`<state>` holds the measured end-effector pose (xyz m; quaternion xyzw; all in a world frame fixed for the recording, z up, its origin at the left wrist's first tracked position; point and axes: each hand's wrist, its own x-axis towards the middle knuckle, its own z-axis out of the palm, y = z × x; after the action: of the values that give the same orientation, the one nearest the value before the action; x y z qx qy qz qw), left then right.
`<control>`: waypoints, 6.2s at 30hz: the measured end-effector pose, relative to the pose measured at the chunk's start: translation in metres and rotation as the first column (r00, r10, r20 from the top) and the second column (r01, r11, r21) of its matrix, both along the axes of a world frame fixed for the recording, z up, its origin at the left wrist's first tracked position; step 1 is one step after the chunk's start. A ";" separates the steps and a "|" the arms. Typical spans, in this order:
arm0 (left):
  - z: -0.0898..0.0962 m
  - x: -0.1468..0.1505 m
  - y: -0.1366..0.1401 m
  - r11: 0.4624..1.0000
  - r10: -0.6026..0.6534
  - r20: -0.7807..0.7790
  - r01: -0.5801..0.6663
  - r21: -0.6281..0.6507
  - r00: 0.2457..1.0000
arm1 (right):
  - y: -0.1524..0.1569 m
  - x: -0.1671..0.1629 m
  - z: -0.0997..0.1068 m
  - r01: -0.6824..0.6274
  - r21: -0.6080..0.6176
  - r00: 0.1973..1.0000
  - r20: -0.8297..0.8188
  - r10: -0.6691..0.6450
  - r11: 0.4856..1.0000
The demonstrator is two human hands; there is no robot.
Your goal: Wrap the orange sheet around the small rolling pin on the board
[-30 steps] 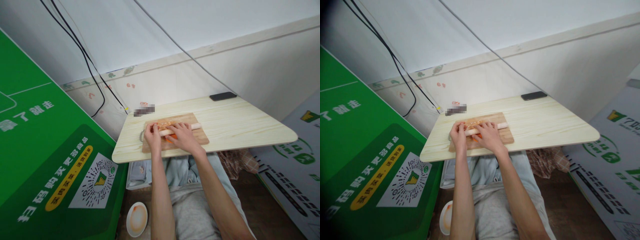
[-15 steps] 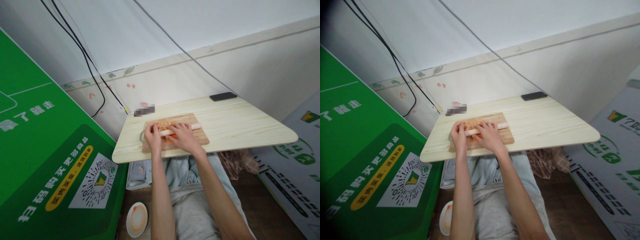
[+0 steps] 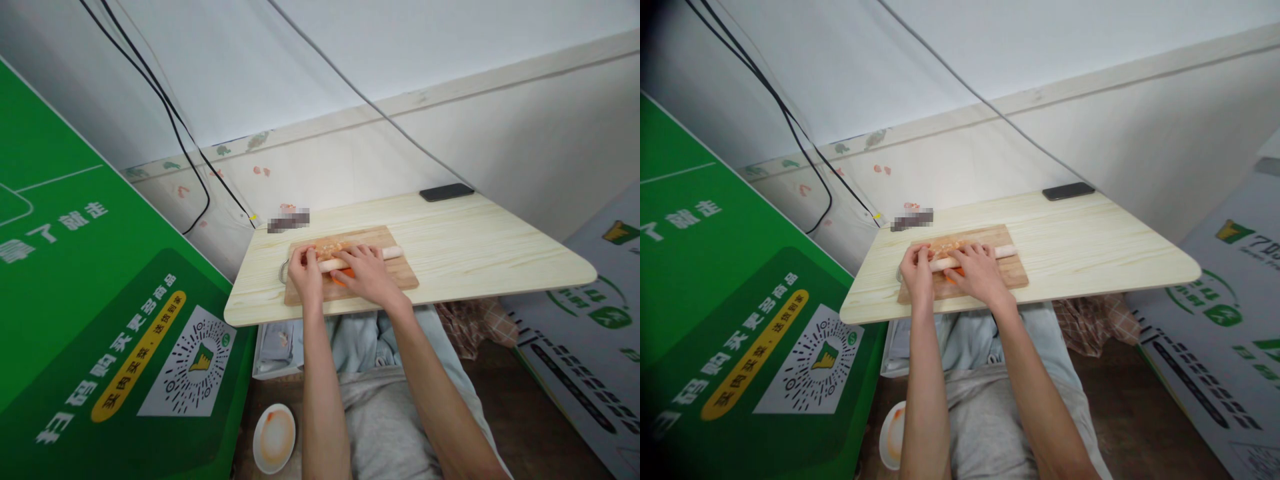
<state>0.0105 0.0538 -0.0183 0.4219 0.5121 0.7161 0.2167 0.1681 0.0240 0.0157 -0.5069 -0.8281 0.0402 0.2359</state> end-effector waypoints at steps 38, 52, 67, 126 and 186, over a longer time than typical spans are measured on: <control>0.001 0.000 -0.002 1.000 0.007 -0.015 -0.007 -0.003 1.000 | -0.002 -0.004 -0.001 0.031 0.002 0.999 -0.006 -0.031 1.000; -0.002 -0.001 0.000 1.000 -0.005 0.003 0.005 -0.005 1.000 | -0.010 0.014 0.004 -0.088 -0.066 0.996 -0.002 0.088 0.994; 0.001 0.000 -0.002 1.000 -0.011 0.007 0.011 -0.008 1.000 | 0.001 0.003 -0.006 -0.027 0.023 0.999 -0.034 0.028 0.999; -0.002 -0.001 0.001 1.000 -0.002 -0.009 0.002 0.009 1.000 | 0.004 0.000 -0.008 -0.009 0.043 0.999 -0.032 0.010 0.999; -0.001 0.000 -0.001 1.000 -0.008 0.011 0.008 0.002 1.000 | 0.001 0.002 -0.005 -0.027 0.028 0.999 -0.019 0.028 0.999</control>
<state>0.0106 0.0529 -0.0189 0.4204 0.5083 0.7181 0.2219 0.1703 0.0248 0.0102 -0.4917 -0.8331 0.0367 0.2506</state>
